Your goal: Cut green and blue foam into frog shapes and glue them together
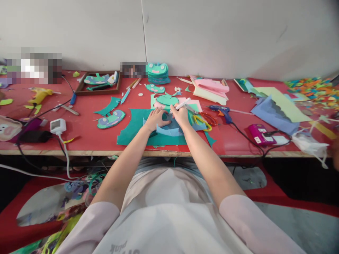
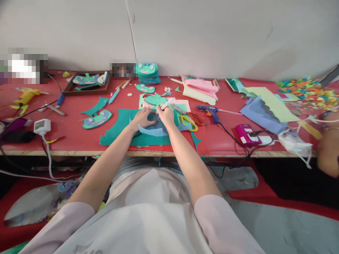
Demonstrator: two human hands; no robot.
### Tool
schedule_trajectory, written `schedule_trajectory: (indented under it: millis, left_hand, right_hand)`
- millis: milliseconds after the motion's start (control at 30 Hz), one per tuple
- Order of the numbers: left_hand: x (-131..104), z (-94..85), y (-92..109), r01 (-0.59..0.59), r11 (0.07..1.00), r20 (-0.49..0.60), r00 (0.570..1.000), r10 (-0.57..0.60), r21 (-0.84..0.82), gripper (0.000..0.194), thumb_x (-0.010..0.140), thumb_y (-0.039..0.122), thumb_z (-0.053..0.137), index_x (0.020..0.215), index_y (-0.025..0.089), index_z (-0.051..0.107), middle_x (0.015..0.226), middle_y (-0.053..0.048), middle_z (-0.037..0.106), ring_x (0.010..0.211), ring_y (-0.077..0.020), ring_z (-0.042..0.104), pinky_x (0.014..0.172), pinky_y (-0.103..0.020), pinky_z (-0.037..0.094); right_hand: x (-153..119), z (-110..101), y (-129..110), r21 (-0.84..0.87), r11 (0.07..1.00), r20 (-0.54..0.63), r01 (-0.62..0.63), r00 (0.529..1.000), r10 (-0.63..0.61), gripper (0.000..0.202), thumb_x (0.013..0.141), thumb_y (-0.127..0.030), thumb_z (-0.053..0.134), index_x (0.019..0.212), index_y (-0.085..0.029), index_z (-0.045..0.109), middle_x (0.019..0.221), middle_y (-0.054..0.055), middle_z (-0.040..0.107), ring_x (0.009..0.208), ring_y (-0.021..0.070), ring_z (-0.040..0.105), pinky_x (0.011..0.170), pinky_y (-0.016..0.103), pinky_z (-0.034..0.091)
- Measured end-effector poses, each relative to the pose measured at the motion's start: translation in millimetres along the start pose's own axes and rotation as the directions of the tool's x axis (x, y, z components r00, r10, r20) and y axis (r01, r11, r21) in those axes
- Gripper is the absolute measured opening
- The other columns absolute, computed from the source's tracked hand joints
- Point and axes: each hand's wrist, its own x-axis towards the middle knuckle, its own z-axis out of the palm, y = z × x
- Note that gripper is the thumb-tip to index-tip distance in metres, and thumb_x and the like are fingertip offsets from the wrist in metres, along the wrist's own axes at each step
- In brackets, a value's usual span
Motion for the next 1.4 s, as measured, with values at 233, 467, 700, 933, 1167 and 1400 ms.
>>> schedule_trajectory:
  millis: [233,467,700,933,1167,1400]
  left_hand:
    - [-0.7,-0.6,0.9,-0.009,1.000,-0.007,1.000,0.009,0.004,0.055,0.075,0.050,0.057,0.123,0.024,0.051,0.147,-0.007,0.038,0.141,-0.0278,0.025,0.116,-0.045,0.019]
    - [-0.2,-0.1,0.4,-0.011,1.000,-0.006,1.000,0.011,-0.011,0.054,0.074,0.049,0.058,0.123,0.027,0.050,0.148,-0.006,0.037,0.142,-0.0274,0.023,0.116,-0.047,0.018]
    - [1.0,1.5,-0.4,-0.009,1.000,-0.009,1.000,0.009,-0.002,0.056,0.075,0.050,0.057,0.124,0.024,0.050,0.147,-0.007,0.039,0.142,-0.0269,0.024,0.117,-0.044,0.018]
    - [0.2,1.1,-0.5,-0.008,1.000,-0.012,1.000,0.008,-0.001,0.054,0.075,0.049,0.058,0.124,0.027,0.050,0.147,-0.005,0.039,0.141,-0.0270,0.024,0.117,-0.046,0.018]
    - [0.5,1.4,0.0,-0.009,1.000,-0.009,1.000,0.009,0.009,0.056,0.075,0.049,0.058,0.125,0.024,0.050,0.148,-0.007,0.038,0.142,-0.0275,0.024,0.117,-0.044,0.018]
    - [-0.2,0.6,-0.7,-0.006,1.000,0.001,1.000,0.006,0.001,0.056,0.075,0.051,0.057,0.125,0.025,0.050,0.149,-0.007,0.036,0.142,-0.0272,0.022,0.117,-0.045,0.018]
  right_hand:
    - [0.9,0.4,3.1,0.020,1.000,0.006,-0.007,1.000,0.007,0.030,0.083,-0.036,0.049,0.058,-0.022,0.047,0.040,-0.005,0.046,0.045,0.0125,0.051,0.059,0.024,0.041]
    - [0.6,0.2,2.5,0.025,0.999,0.017,-0.028,0.999,0.028,0.028,0.082,-0.035,0.049,0.058,-0.021,0.049,0.039,-0.006,0.046,0.044,0.0120,0.051,0.057,0.023,0.041]
    - [-0.8,-1.5,-0.9,0.027,0.998,0.014,-0.049,0.999,0.048,0.028,0.081,-0.032,0.050,0.055,-0.021,0.048,0.038,-0.005,0.045,0.043,0.0123,0.050,0.055,0.023,0.040]
    - [-0.2,-0.8,-0.4,0.029,0.998,0.007,-0.062,0.998,0.061,0.026,0.079,-0.030,0.050,0.054,-0.022,0.048,0.038,-0.005,0.045,0.045,0.0133,0.050,0.054,0.024,0.039]
    - [1.4,0.7,3.0,0.032,0.997,0.006,-0.064,0.998,0.064,0.024,0.078,-0.029,0.050,0.055,-0.021,0.050,0.038,-0.005,0.045,0.044,0.0132,0.050,0.053,0.024,0.039]
    - [0.7,0.0,1.9,0.035,0.997,0.003,-0.072,0.997,0.072,0.024,0.077,-0.031,0.050,0.056,-0.021,0.051,0.038,-0.005,0.045,0.045,0.0133,0.051,0.052,0.023,0.039]
